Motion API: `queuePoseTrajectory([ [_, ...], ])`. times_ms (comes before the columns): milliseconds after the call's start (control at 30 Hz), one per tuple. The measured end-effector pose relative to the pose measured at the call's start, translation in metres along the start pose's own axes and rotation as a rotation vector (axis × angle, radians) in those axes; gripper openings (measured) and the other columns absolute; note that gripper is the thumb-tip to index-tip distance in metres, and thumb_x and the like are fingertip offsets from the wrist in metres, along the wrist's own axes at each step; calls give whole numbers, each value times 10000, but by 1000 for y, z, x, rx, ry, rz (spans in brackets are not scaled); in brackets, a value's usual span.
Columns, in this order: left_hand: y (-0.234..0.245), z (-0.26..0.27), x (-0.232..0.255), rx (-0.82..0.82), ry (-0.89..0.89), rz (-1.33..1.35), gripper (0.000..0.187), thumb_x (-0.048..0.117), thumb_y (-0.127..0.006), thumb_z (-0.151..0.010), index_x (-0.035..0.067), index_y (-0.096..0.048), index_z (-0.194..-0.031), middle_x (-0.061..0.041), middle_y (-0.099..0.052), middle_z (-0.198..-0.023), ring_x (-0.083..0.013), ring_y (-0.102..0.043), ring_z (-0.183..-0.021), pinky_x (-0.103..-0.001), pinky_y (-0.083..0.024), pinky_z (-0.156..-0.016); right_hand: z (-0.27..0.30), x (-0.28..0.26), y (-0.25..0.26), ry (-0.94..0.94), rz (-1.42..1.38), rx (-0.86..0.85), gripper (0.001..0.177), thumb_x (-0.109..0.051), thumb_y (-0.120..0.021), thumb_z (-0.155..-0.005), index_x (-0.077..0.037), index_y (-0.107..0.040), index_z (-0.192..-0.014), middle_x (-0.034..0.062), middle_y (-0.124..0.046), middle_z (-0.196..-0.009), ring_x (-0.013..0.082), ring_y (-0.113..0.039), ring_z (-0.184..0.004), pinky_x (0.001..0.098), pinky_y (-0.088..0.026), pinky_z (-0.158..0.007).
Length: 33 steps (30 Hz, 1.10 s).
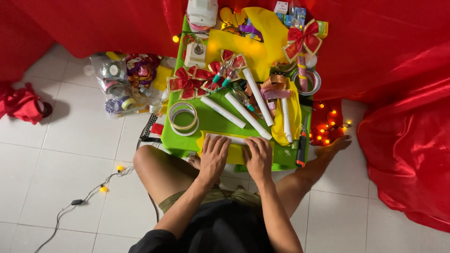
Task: Rolling yellow paper around white tubes and securing them with adhesive tape to create decorative elements.
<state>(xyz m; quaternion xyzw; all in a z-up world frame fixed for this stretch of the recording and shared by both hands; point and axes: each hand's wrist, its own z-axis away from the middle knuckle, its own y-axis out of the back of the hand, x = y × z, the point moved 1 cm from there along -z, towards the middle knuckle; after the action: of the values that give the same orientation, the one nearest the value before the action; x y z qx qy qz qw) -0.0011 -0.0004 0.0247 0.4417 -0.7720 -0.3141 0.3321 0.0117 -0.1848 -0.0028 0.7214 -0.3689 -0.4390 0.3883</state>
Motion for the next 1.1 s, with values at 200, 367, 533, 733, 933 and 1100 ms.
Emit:
queuePoseTrajectory([
  [200, -5, 5, 5, 13, 10, 8, 81, -12, -691, -896, 57, -709, -935, -126, -654, -1093, -322, -631, -1139, -526, -441, -1100, 0, -6, 0, 9, -44, 81, 239, -209, -722, -987, -115, -689, -1204, 55, -642, -1195, 286, -582, -1247, 449, -519, -1000],
  [367, -8, 7, 7, 18, 28, -24, 85, -23, -692, -890, 60, -709, -903, -121, -640, -1094, -324, -633, -1142, -552, -432, -1099, 5, -2, -6, 13, -42, 65, 282, -166, -722, -971, -120, -676, -1246, 55, -628, -1235, 294, -561, -1283, 458, -523, -1014],
  [533, -6, 7, 8, 1, 41, -31, 84, -10, -710, -878, 71, -720, -893, -110, -632, -1078, -319, -634, -1143, -559, -434, -1090, 8, 0, -9, 15, -18, 69, 272, -168, -717, -973, -133, -688, -1241, 46, -630, -1238, 288, -564, -1281, 449, -525, -1020],
  [733, -15, 6, 3, -31, 65, -46, 158, 17, -644, -911, 96, -670, -1045, -86, -633, -1066, -290, -623, -1161, -539, -426, -1102, 4, -4, -3, 6, -32, 54, 276, -156, -702, -974, -130, -695, -1249, 51, -635, -1258, 302, -562, -1292, 463, -526, -1030],
  [933, -33, -2, -13, -105, 52, 61, 230, 181, -763, -835, 150, -691, -1051, -39, -658, -1004, -237, -657, -1072, -441, -449, -1030, 0, -9, 4, 27, -53, 76, 233, -153, -657, -998, -109, -702, -1223, 57, -651, -1218, 295, -584, -1269, 452, -529, -1042],
  [1100, -45, 2, -23, -233, 92, 107, 113, 257, -767, -892, 191, -748, -982, 7, -685, -998, -203, -659, -1068, -411, -448, -1014, -6, -13, 14, 53, -39, 58, 255, -152, -684, -979, -109, -692, -1230, 69, -657, -1184, 304, -598, -1247, 469, -528, -1047],
])
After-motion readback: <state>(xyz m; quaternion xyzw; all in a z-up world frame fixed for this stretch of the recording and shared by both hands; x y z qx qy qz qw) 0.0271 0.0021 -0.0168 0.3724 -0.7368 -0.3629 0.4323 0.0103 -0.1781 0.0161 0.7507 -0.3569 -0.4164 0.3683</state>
